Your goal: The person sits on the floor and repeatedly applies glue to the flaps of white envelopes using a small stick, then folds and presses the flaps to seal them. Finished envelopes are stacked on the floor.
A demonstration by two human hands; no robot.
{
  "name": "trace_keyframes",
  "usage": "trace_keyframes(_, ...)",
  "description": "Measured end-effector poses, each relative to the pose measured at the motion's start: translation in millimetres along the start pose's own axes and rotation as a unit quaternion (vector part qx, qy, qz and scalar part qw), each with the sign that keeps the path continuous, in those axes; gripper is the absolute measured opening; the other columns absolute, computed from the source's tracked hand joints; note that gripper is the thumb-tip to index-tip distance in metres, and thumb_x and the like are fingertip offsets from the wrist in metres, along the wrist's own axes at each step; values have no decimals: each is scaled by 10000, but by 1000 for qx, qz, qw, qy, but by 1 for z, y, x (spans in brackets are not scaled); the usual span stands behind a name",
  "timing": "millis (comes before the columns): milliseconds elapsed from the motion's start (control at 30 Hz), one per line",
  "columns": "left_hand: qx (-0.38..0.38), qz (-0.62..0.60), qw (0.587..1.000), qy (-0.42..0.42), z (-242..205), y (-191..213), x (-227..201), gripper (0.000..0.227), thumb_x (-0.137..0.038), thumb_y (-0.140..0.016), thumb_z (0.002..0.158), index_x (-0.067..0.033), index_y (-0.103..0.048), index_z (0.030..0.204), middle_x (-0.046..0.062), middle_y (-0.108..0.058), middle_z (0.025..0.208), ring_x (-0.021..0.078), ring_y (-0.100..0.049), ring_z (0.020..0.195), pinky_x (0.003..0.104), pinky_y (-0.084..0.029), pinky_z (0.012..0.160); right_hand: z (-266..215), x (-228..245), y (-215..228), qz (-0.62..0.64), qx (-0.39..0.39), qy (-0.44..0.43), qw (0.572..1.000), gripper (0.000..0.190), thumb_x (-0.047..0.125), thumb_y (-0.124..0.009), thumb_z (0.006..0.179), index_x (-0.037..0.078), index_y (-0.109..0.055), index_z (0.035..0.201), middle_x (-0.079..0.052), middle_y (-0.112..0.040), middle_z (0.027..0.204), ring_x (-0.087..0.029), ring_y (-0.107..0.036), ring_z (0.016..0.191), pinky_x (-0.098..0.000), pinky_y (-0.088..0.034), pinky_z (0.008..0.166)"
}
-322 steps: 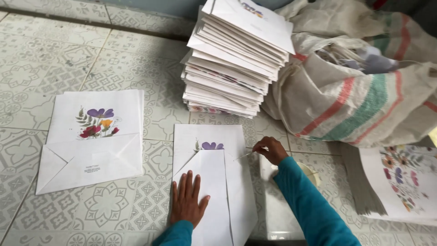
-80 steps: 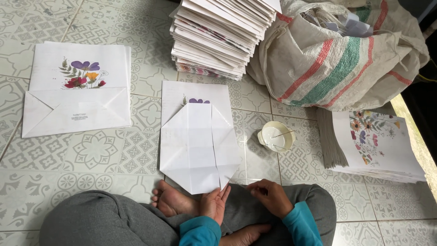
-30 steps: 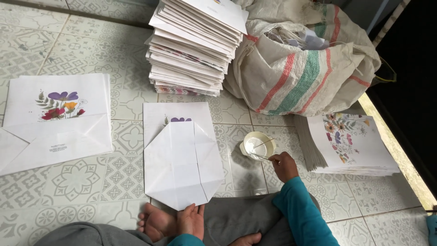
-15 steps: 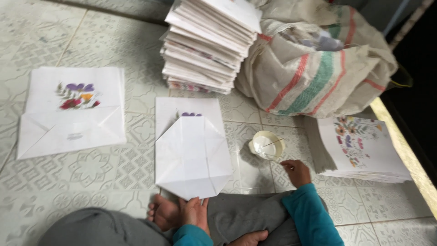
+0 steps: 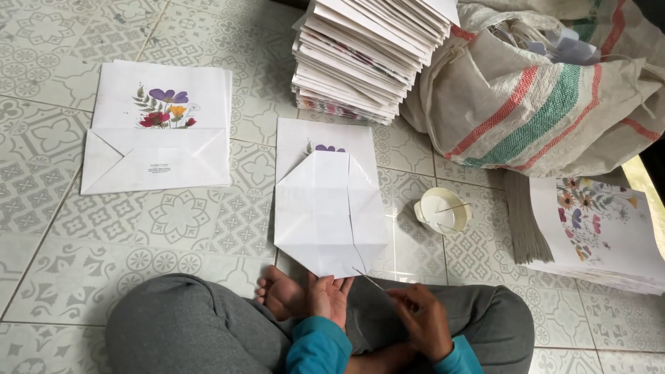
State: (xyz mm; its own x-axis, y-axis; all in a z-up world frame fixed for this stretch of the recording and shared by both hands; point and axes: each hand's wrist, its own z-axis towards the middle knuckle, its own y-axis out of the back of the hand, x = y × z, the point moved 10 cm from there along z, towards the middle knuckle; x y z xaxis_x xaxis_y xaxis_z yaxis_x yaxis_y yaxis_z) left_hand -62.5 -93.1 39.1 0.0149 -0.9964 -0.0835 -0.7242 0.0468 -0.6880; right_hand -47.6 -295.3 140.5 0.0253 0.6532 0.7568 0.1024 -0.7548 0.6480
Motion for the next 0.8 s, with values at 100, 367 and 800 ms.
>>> trace_keyframes(100, 4, -9, 1000, 17, 3, 0, 3, 623, 49, -349, 851, -41, -345, 1468, 331, -476, 1438, 465, -477, 1369, 571, -346, 1222, -14, 3, -4, -35, -26, -9, 999, 224, 65, -724, 809, 117, -871, 969, 3, -644, 761, -116, -534, 591, -261, -457, 555)
trace_keyframes(367, 22, 31, 999, 20, 20, 9, 10, 503, -201, -379, 1042, 134, -410, 1416, 381, -449, 1463, 483, -458, 1380, 557, -344, 1212, -24, 11, -18, -68, -72, -5, 995, 214, 79, -739, 785, 128, -857, 957, -1, -665, 752, -129, -580, 563, -272, -487, 536)
trace_keyframes(800, 13, 63, 998, 25, 14, 7, 10, 410, -95, -308, 1057, 59, -410, 1423, 344, -499, 1427, 445, -517, 1359, 508, -384, 1202, -21, 21, -16, -130, -126, 42, 983, 235, 55, -748, 744, 130, -836, 949, -2, -670, 777, -141, -592, 576, -279, -500, 537)
